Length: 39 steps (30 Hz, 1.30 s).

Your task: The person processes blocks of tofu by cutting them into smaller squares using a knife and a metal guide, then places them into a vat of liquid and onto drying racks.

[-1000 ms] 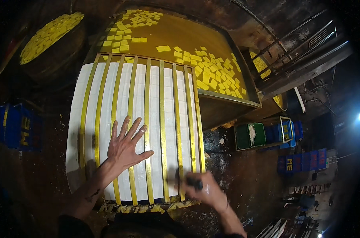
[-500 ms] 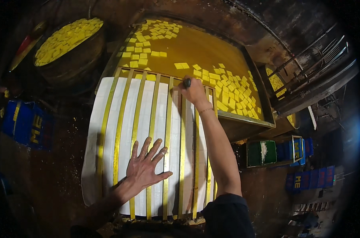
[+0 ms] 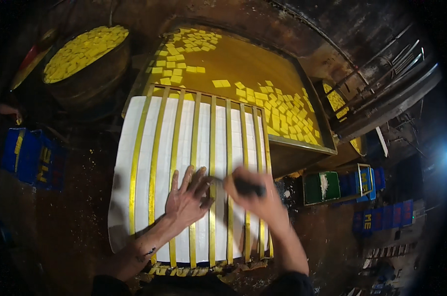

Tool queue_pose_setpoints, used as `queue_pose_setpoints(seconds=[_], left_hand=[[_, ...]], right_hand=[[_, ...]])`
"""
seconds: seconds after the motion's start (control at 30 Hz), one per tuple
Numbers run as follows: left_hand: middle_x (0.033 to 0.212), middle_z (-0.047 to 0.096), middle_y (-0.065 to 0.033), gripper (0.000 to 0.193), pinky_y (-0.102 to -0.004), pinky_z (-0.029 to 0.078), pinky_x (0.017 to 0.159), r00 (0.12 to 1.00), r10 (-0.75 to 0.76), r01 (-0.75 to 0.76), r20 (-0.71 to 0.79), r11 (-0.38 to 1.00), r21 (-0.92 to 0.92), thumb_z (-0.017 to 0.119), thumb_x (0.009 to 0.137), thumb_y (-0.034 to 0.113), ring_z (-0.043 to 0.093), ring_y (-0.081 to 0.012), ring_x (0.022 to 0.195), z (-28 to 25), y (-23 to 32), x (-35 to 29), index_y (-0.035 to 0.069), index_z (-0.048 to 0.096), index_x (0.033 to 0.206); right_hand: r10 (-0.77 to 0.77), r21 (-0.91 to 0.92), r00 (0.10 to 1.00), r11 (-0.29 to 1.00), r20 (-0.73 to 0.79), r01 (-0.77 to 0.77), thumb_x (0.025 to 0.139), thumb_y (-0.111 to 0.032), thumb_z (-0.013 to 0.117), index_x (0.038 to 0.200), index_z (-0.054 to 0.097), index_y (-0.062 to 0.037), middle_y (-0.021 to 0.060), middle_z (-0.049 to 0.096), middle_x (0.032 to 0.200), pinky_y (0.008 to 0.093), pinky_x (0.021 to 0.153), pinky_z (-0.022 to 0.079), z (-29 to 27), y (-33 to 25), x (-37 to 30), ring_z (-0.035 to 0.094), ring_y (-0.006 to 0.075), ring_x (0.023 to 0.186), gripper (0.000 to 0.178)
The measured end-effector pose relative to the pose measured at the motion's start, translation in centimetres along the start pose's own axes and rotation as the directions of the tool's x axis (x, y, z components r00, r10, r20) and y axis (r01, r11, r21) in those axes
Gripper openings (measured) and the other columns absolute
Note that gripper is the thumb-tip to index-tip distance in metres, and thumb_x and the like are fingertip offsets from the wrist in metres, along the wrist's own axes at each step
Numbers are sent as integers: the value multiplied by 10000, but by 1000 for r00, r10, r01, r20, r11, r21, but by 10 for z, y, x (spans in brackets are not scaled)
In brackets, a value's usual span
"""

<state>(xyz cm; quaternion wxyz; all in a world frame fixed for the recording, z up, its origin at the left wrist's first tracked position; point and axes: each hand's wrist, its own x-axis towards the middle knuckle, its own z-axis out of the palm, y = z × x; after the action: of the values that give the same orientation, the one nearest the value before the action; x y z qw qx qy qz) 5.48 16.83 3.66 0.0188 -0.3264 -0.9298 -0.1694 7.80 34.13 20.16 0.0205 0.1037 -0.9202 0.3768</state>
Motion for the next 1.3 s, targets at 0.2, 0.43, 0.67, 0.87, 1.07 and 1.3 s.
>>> queue_pose_setpoints(seconds=[0.2,0.43,0.67,0.87,1.07,1.3], left_hand=[[1587,238,-53,590,-585,45,1167,998,63,-61,13,995,-83,338,979,535,171,-317,1466,-5,24,6,216,405,1471],[1557,234,-208,564,-521,122,1185,992,-12,-20,-126,968,-251,395,997,321,193,-384,1449,-12,-4,1,-35,369,1434],[1535,203,-302,555,-535,110,1180,981,-61,11,-186,966,-260,426,983,206,158,-430,1448,-31,-37,9,-112,319,1425],[1538,260,-235,537,-528,127,1181,975,-170,164,-140,985,-53,464,971,207,192,-391,1448,-61,-151,-18,-78,366,1417],[1536,285,-222,515,-529,107,1184,981,-127,122,-145,992,-39,441,970,180,210,-348,1454,-46,-131,-4,-82,380,1409],[1540,293,-203,530,-563,44,1181,972,-170,178,-163,983,36,410,973,184,198,-321,1462,-43,-154,-12,-57,352,1441]], right_hand=[[-161,-262,918,963,-363,65,762,-137,689,839,630,-16,225,626,704,431,628,511,7,122,195,623,415,686,156],[111,-68,993,992,46,-107,777,-241,706,725,585,-61,116,582,579,363,511,478,45,52,14,610,274,530,224],[218,142,898,946,381,-290,774,-170,683,819,651,-23,117,561,567,328,508,467,35,-38,-82,578,185,487,158],[-176,-146,920,980,-351,132,809,-139,666,827,606,-15,215,609,686,400,566,485,46,27,174,614,402,645,139],[-143,-332,940,943,-309,34,769,-146,691,781,594,-16,218,620,706,425,613,493,40,98,202,613,418,691,162],[357,150,887,899,292,-411,795,-252,680,776,657,-60,97,627,586,326,512,506,92,-53,-79,634,210,507,195]])
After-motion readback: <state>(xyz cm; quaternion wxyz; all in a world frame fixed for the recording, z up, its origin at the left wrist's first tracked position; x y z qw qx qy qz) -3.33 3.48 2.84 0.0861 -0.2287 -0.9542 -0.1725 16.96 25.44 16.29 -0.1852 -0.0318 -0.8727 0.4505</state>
